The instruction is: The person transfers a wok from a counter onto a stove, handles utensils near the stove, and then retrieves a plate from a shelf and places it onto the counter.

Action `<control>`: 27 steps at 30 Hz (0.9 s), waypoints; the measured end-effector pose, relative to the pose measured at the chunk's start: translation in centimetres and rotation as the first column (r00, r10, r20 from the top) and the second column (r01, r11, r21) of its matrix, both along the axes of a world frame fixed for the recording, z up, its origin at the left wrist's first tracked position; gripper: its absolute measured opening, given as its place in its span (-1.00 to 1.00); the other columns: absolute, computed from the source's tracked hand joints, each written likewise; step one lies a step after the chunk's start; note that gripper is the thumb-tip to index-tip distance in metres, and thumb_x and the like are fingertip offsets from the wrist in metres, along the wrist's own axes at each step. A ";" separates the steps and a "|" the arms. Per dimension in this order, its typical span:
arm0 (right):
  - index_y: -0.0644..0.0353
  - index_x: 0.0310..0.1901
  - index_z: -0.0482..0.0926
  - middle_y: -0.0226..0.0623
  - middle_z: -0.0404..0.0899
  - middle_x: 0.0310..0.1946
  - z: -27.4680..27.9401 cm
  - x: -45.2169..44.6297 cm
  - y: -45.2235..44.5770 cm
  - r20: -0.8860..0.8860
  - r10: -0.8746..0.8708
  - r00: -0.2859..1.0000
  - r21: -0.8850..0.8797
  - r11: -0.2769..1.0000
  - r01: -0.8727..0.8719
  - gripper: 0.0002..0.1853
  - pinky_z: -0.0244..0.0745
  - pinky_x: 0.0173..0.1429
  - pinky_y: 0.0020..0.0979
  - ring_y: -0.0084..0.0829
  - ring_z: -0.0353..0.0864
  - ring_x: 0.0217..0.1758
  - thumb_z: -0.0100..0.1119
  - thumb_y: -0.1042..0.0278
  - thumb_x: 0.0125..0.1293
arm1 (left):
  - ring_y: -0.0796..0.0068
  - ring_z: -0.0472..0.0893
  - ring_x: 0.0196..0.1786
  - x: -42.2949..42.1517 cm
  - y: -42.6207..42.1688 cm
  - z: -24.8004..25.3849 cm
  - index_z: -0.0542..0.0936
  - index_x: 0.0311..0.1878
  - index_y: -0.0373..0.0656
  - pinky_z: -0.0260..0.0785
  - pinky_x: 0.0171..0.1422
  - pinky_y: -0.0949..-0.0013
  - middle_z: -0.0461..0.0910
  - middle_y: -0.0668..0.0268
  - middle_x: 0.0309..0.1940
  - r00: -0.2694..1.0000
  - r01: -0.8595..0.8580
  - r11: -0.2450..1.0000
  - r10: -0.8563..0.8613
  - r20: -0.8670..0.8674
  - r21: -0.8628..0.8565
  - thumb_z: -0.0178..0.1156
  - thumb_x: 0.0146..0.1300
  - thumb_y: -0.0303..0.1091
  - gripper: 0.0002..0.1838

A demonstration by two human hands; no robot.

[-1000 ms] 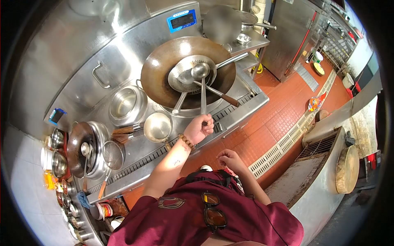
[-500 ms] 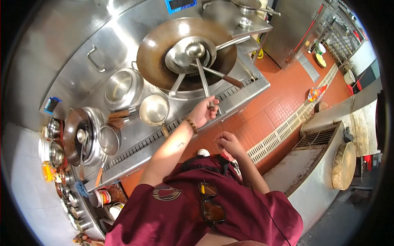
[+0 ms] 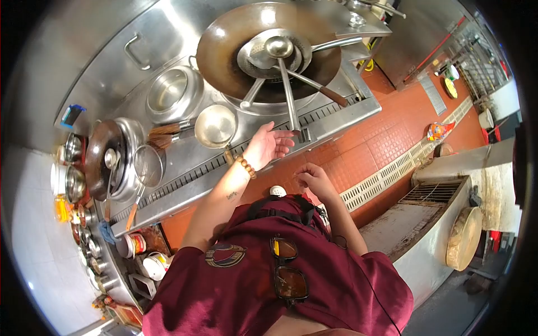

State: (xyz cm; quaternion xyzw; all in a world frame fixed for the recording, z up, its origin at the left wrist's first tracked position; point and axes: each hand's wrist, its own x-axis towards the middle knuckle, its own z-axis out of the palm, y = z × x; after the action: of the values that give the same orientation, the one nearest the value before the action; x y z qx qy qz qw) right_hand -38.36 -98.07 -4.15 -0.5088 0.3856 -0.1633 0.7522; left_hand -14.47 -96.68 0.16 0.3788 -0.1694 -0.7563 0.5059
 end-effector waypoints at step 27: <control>0.25 -0.16 0.59 -0.39 0.59 -0.43 1.4 16.7 3.2 -0.100 0.596 0.797 -0.069 0.795 -0.603 -0.88 0.43 -0.25 -0.53 -0.59 0.54 -0.37 0.07 0.50 0.34 | 0.57 0.56 -0.19 8.9 27.9 1.8 0.48 0.23 -0.31 0.47 -0.05 0.48 0.54 0.39 -0.23 0.566 -0.816 0.555 0.824 -0.029 -0.161 0.11 0.40 -0.40 -0.62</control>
State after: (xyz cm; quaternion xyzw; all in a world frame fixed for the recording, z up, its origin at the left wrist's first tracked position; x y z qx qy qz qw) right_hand -21.64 -94.83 -2.71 -0.6462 0.2236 0.0834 0.7249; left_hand -5.61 -68.82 1.99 0.3920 -0.0447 -0.4087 0.8230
